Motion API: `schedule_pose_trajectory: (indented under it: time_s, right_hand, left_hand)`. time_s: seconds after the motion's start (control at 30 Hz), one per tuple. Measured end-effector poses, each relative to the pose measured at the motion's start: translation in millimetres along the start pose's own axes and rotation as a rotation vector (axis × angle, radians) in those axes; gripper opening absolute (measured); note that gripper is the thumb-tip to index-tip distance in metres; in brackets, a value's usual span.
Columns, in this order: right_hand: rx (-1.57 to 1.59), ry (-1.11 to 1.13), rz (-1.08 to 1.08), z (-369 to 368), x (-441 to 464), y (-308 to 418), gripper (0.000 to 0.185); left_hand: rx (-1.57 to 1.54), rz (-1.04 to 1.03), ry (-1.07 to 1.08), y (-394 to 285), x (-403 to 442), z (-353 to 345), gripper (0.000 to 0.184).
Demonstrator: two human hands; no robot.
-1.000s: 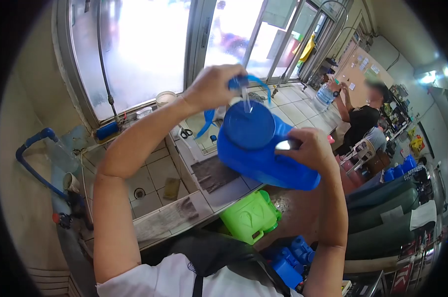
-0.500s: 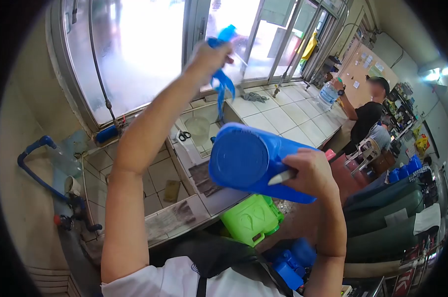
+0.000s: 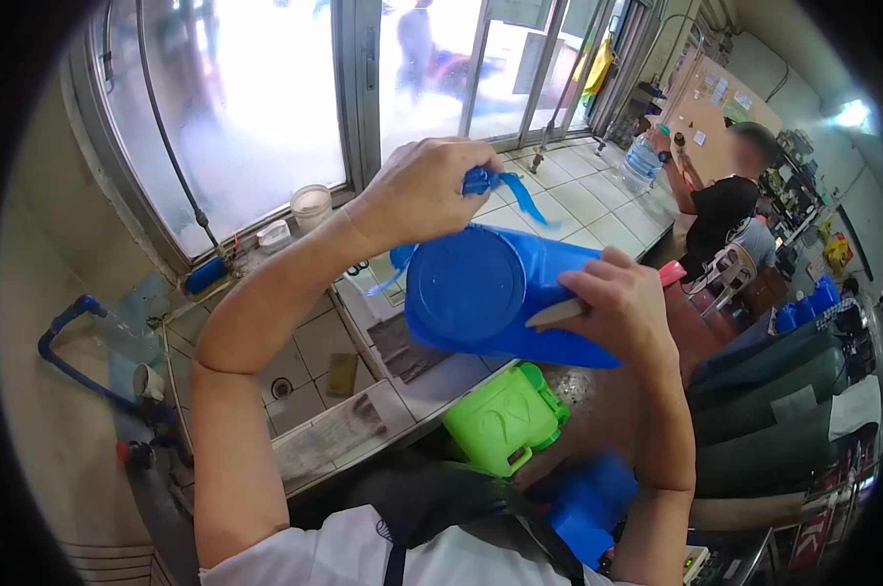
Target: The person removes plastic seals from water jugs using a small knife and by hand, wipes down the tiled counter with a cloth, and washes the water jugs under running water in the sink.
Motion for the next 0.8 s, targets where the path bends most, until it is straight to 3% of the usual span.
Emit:
schedule_pose_trajectory:
  time_s: [0.13,0.2,0.37,0.47,0.53,0.57,0.67,0.73,0.8]
  right_hand:
    - [0.012,0.032,-0.075,1.3,15.5,-18.1,0.046]
    - [0.014,0.064,-0.092,4.0,26.4,-25.3,0.046]
    - [0.083,0.267,-0.295,5.7,49.4,-45.4,0.043]
    - [0.124,0.283,-0.366,-0.5,57.8,-57.4,0.043]
    - [0.134,0.271,-0.368,-6.5,61.7,-63.9,0.042]
    - [0.148,0.259,-0.380,-7.0,63.1,-67.1,0.042]
    - [0.262,0.259,-0.384,-6.3,65.4,-72.9,0.039]
    - [0.364,0.278,-0.365,-9.4,65.5,-79.2,0.038]
    - [0.460,0.289,-0.353,-10.2,66.7,-88.6,0.037]
  left_hand:
    - [-0.040,0.117,-0.091,19.0,5.9,3.8,0.024]
    - [-0.094,0.294,-0.127,34.0,12.0,8.3,0.024]
    - [-0.249,0.275,-0.231,41.3,24.2,12.3,0.019]
    - [-0.121,0.373,-0.248,48.8,30.7,16.9,0.025]
    - [0.143,0.497,-0.159,46.9,34.2,21.8,0.043]
    - [0.164,0.456,-0.179,50.7,34.4,21.8,0.057]
    - [0.263,0.478,-0.157,56.1,35.7,14.1,0.059]
    - [0.299,0.498,-0.155,54.9,30.6,18.3,0.049]
    - [0.521,0.448,-0.545,40.6,16.3,35.9,0.028]
Point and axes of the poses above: each hand's wrist, its own x-axis towards the middle knuckle, its own z-axis out of the back of the hand, y = z × x, the point moved 5 cm from there along x, towards the middle knuckle, and after that the axes turned 15 degrees about y, right-handed, at the moved point
